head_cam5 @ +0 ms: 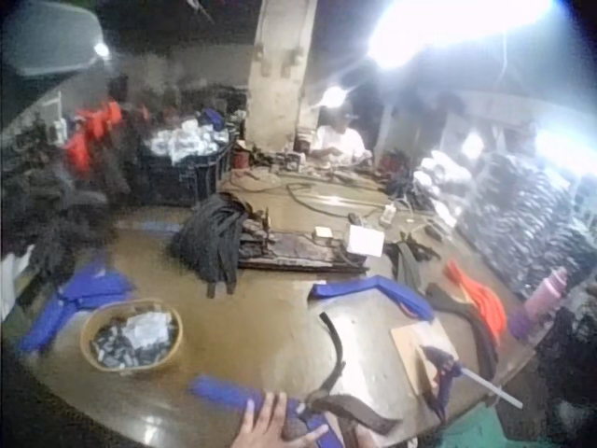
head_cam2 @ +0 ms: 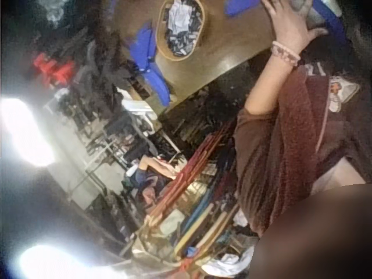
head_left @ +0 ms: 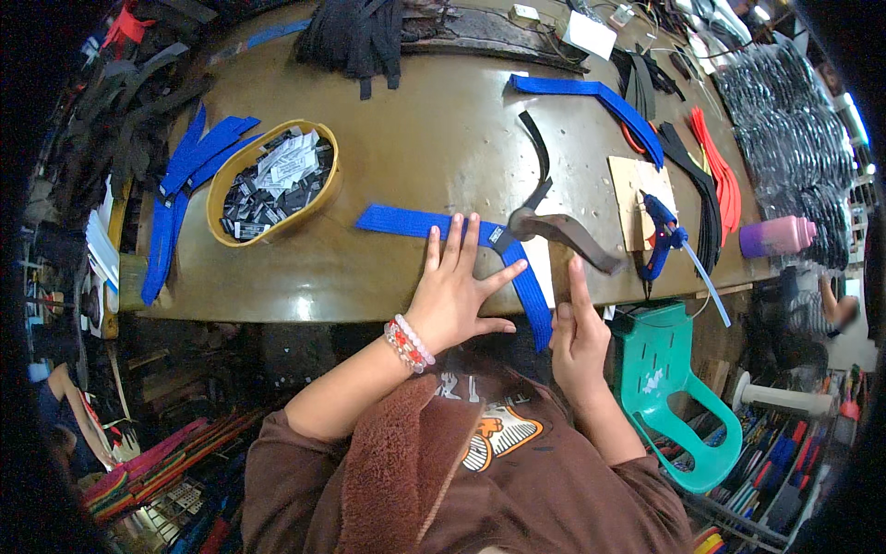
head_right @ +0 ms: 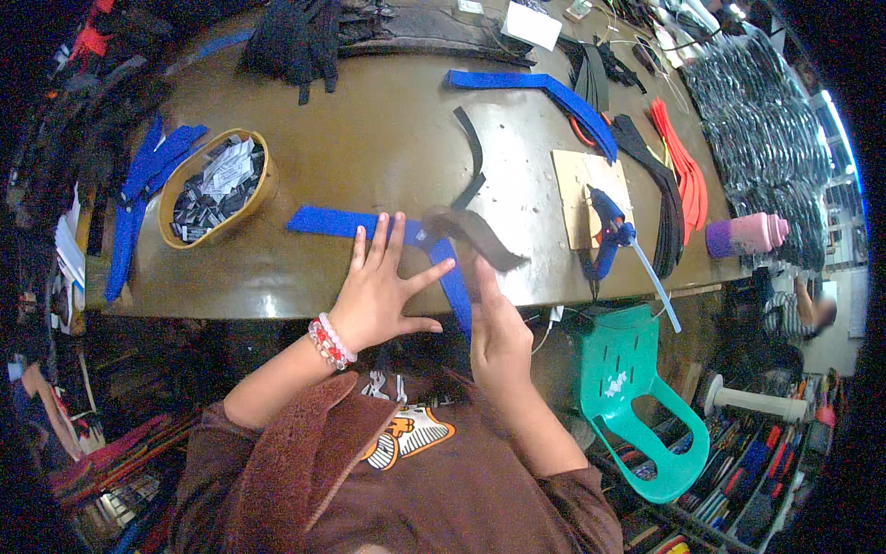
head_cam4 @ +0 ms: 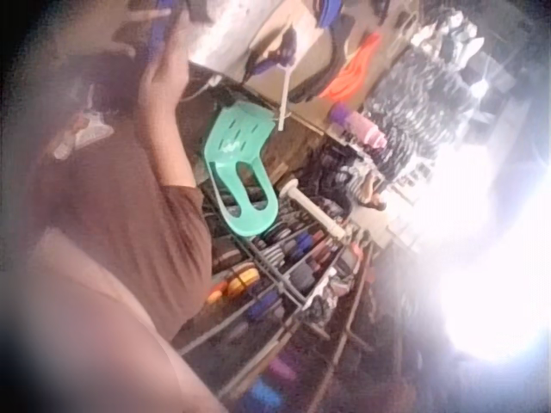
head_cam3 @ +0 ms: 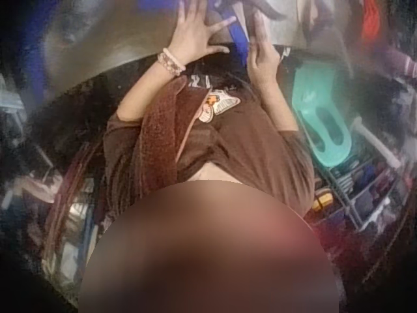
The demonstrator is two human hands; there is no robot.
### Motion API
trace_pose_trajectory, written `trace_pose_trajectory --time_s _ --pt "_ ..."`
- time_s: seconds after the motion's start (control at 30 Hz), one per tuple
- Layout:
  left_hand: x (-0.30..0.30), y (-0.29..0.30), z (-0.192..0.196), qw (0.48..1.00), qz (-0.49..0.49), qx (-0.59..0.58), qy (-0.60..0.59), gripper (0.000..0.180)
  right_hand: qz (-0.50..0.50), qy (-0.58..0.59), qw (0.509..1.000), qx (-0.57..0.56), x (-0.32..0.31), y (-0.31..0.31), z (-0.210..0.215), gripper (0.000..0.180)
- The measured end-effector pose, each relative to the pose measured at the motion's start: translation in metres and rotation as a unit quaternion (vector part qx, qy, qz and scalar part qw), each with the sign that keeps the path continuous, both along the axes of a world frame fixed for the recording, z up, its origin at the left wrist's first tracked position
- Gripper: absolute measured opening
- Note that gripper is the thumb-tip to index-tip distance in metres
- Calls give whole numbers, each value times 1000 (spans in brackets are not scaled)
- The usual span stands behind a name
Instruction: The person repeatedly applies hot glue to blue and black fabric straps and attaches small rectangular inserts, pressing them together to form joined strap segments. The person uses a glue gun and a hammer to secure the connections while working at a cluttered table.
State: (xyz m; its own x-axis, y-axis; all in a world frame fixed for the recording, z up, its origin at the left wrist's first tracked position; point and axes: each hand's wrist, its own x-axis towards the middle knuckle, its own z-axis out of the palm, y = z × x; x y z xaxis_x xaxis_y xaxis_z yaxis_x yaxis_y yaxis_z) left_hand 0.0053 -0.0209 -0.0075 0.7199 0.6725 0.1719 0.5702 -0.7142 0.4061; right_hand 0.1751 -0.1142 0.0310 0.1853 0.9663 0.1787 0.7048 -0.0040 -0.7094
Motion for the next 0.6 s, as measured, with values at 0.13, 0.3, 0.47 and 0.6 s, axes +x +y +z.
trace_pose_trajectory --time_s 0.13,0.3,0.47,0.6 --pt "2 -3 -13 999 7 44 -6 79 7 34 990 -139 22 30 -3 51" --pt "-5 -29 -3 995 -40 85 26 47 -138 -201 963 112 75 115 -14 42" --pt "-8 17 41 983 40 -29 -175 26 -202 -314 918 129 114 150 -62 48" --pt "-20 69 43 655 130 -381 -639 16 -188 -362 895 179 115 143 -76 46"
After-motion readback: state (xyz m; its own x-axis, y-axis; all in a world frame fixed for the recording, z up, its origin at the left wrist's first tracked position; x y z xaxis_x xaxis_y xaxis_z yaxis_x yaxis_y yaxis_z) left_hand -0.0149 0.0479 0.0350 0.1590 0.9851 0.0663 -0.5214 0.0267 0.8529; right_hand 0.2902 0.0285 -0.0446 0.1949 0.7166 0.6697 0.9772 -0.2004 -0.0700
